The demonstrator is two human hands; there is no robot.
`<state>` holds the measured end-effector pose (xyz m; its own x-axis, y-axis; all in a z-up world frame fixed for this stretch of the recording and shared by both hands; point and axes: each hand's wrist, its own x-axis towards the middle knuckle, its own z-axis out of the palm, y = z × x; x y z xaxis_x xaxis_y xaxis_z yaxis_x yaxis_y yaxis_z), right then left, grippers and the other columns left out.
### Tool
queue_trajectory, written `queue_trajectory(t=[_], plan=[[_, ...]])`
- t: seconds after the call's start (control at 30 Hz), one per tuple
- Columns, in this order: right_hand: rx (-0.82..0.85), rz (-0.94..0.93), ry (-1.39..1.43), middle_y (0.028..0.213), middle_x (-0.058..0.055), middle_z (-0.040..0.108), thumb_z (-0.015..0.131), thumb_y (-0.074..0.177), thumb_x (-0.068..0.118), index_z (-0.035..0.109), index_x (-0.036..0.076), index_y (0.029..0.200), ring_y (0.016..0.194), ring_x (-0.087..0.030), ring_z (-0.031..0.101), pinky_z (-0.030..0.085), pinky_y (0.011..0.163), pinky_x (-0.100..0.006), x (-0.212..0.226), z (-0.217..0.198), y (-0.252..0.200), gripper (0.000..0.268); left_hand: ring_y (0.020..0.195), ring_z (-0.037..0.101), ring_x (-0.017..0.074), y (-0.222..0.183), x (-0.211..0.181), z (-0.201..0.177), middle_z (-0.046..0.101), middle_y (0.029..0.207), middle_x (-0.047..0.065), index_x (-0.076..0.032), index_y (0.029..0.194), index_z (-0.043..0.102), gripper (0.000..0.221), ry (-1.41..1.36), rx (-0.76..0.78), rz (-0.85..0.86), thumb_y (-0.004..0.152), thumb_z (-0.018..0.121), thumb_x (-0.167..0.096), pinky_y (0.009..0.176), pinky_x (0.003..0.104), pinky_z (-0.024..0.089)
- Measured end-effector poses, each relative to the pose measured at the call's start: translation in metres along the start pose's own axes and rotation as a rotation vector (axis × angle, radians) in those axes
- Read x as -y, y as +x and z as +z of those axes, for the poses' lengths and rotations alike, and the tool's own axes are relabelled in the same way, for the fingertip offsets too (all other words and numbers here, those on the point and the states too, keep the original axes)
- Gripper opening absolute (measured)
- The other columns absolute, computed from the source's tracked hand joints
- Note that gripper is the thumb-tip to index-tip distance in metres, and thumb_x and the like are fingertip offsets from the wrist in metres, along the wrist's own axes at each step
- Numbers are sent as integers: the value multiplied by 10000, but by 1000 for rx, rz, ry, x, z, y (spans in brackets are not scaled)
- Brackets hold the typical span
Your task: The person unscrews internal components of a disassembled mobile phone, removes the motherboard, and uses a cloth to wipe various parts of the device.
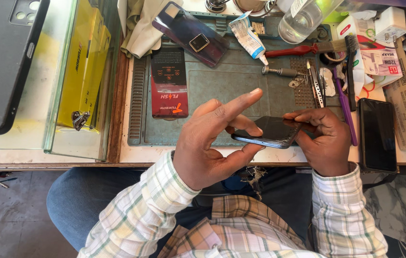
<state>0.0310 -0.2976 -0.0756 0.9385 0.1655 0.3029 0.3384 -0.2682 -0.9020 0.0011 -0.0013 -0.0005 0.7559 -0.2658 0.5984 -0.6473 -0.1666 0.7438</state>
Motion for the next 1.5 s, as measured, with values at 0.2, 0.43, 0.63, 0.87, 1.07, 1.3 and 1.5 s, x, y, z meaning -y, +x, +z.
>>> queue_trajectory(t=[0.2, 0.43, 0.63, 0.87, 1.07, 1.3, 1.5], plan=[[3, -23, -19, 1207, -183, 710, 696, 936, -115, 584, -14, 1100, 1156, -240, 721, 623, 1007, -359, 2, 1, -4, 223, 880, 650, 142, 2, 8, -7, 755, 1053, -15, -144, 1248, 709, 429, 48, -1, 91, 855, 874, -94, 808, 285, 473], [15, -86, -80, 1185, -187, 735, 674, 935, -106, 610, -23, 1105, 1133, -241, 740, 616, 1013, -365, 14, 15, -3, 200, 904, 655, 160, -3, 6, -1, 751, 1125, -13, -141, 1133, 726, 283, -33, 68, 144, 888, 867, -123, 812, 301, 493], [-2, -106, -193, 1195, -184, 749, 728, 917, -78, 645, -29, 1095, 1121, -233, 752, 631, 963, -334, 39, 41, 5, 202, 1016, 699, 191, -1, 5, 0, 758, 1217, 1, -115, 1246, 717, 344, 120, 75, 213, 936, 803, -238, 869, 344, 464], [-205, -268, -373, 1044, -199, 729, 736, 983, 61, 684, -51, 1088, 928, -222, 716, 576, 776, -298, 40, 13, -36, 162, 1108, 736, 148, 1, -2, -5, 761, 1204, -1, -104, 1254, 708, 322, 398, 9, 255, 969, 779, -237, 871, 354, 454], [-399, -105, -381, 792, -98, 707, 621, 1167, 180, 641, -16, 898, 700, -128, 708, 566, 665, -229, -4, -51, -134, 334, 1147, 731, 156, 2, -1, -3, 761, 1227, 10, -94, 1243, 702, 311, 471, 25, 296, 970, 788, -215, 892, 352, 466], [-404, 415, -536, 863, -131, 763, 712, 1030, 183, 737, -28, 984, 765, -137, 717, 560, 707, -277, -65, -69, -179, 218, 1148, 727, 157, -5, 1, -2, 758, 1247, 16, -89, 1253, 699, 348, 472, 64, 319, 919, 788, -127, 891, 355, 477], [-196, 510, -396, 883, -146, 795, 745, 922, 185, 722, -47, 1162, 753, -140, 747, 574, 665, -288, -67, -18, -153, 334, 1137, 737, 149, -8, -1, 3, 761, 1221, 0, -111, 1234, 714, 326, 479, 73, 343, 911, 760, -120, 875, 346, 480]])
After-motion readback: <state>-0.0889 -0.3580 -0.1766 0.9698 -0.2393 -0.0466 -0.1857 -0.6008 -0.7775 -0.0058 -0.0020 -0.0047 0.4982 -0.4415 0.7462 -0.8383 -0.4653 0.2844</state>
